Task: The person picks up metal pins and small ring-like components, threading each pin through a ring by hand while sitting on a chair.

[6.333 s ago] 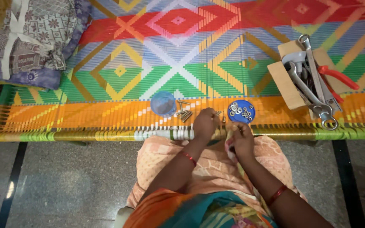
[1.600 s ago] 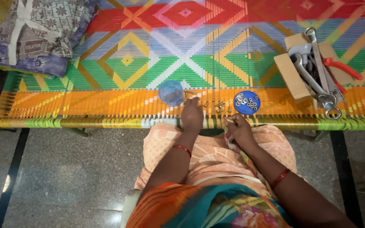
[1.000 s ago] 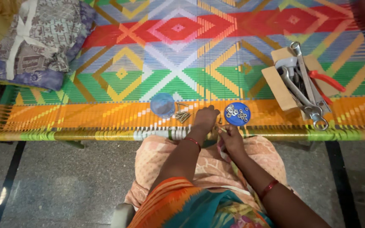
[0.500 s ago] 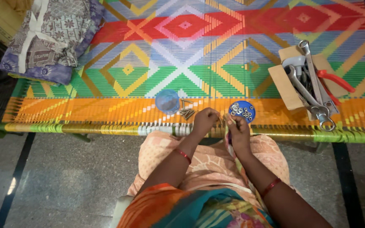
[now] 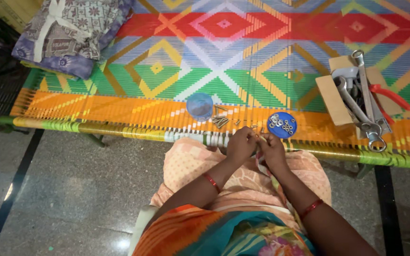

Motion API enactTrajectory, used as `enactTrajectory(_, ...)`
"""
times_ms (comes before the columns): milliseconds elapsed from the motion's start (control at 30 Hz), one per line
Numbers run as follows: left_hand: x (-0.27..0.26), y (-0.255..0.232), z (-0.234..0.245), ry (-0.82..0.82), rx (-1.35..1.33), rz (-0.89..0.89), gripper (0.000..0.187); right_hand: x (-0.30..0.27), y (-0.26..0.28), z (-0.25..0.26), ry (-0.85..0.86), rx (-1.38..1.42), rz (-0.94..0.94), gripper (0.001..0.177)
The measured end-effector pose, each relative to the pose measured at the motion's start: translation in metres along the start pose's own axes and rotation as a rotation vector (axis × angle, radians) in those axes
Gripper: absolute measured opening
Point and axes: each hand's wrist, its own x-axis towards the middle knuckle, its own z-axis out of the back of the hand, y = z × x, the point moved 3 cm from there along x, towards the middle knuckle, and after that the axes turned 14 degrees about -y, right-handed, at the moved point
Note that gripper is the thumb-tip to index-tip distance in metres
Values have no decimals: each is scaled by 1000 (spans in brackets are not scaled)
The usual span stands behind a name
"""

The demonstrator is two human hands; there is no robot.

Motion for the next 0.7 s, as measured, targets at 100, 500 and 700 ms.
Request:
enactTrajectory(100, -1, -4, 14, 102, -108, -60, 20, -3, 1, -4, 27, 59, 208, 15)
enactTrajectory(500, 10, -37, 28, 354, 266, -447, 16, 11, -24, 3, 95, -25, -11, 28)
enactTrajectory(700, 12, -31, 24, 323, 323, -507, 19, 1, -16, 1, 2, -60, -266, 21)
